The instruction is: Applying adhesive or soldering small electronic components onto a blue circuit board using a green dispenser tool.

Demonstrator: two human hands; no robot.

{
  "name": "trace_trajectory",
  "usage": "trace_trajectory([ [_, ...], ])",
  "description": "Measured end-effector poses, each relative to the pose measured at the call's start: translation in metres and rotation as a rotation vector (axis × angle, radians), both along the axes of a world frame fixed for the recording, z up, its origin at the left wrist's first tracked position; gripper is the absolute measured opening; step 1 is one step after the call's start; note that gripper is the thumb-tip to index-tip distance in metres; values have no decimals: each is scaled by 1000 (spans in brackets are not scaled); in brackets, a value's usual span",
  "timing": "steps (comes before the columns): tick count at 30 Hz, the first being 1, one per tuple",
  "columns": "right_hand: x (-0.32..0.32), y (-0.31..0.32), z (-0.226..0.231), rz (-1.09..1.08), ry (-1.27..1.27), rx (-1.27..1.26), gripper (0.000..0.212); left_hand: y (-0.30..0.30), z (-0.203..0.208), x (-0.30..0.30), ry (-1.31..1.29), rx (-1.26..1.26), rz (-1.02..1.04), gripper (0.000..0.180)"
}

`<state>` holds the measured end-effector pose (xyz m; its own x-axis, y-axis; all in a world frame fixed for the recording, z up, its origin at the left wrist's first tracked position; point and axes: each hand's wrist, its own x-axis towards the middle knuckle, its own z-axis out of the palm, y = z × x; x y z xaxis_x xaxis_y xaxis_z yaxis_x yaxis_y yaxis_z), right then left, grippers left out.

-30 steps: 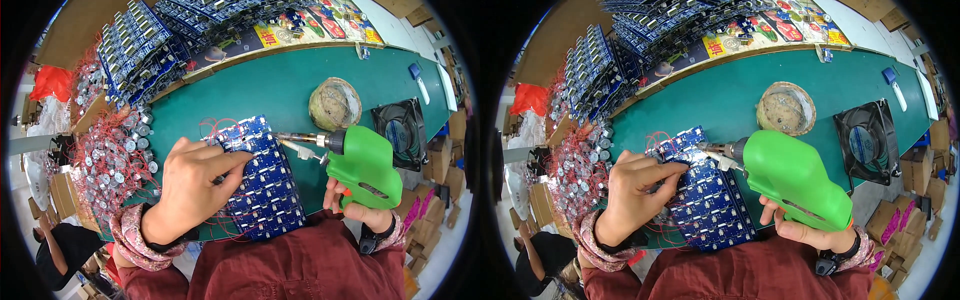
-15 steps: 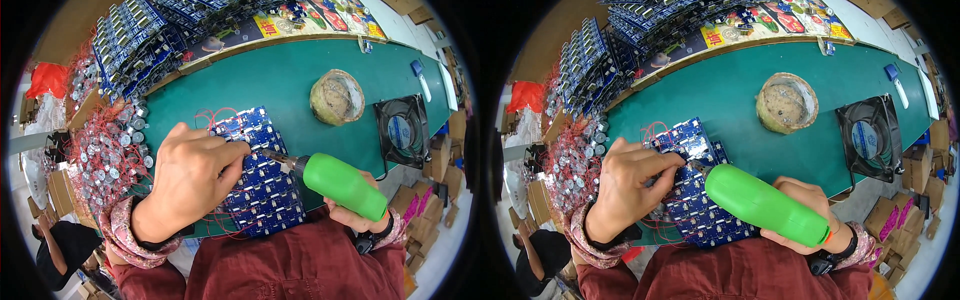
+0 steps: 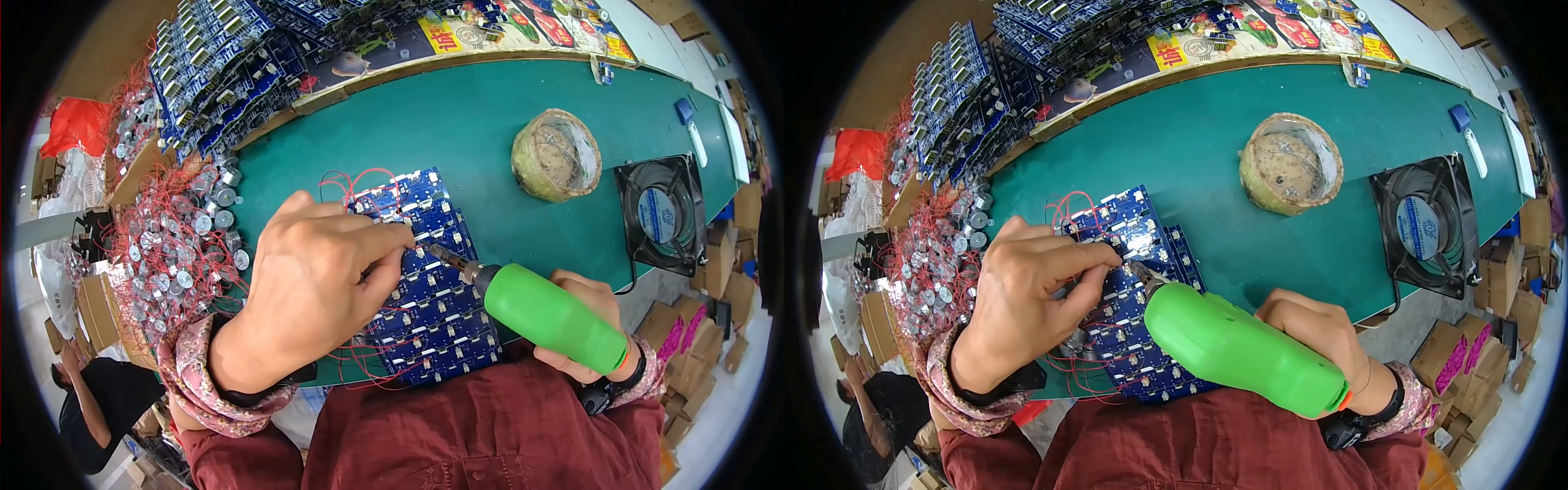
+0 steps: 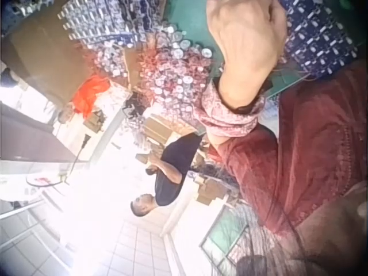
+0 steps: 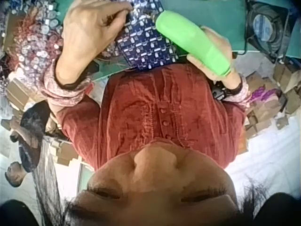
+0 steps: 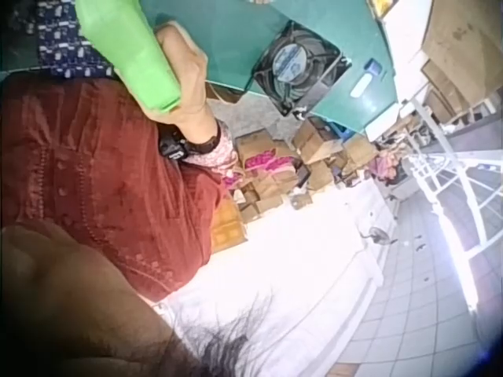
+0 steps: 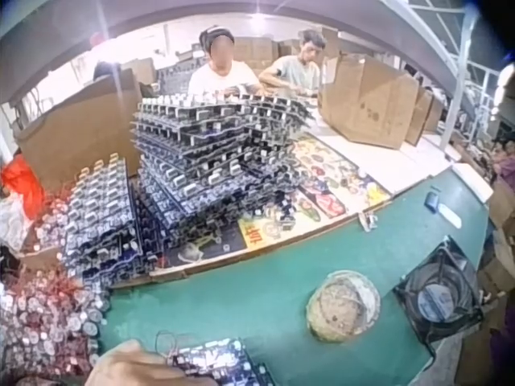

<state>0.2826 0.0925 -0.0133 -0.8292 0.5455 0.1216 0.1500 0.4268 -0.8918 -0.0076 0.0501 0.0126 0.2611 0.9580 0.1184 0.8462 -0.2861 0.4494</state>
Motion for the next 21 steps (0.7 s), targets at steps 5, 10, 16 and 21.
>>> trace_trajectory([
  [5, 1, 2, 4, 4, -45, 8, 22, 2, 3, 2, -13, -29, 19, 11],
  [10, -3, 5, 7, 2, 2, -39, 23, 0, 1, 2, -14, -25, 29, 11],
  [16, 3, -3, -1, -93, 82, -127, 19, 0, 3, 2, -11, -29, 30, 12],
  [21, -1, 3, -5, -5, 98, -17, 20, 0, 1, 1, -22, -23, 31, 12],
])
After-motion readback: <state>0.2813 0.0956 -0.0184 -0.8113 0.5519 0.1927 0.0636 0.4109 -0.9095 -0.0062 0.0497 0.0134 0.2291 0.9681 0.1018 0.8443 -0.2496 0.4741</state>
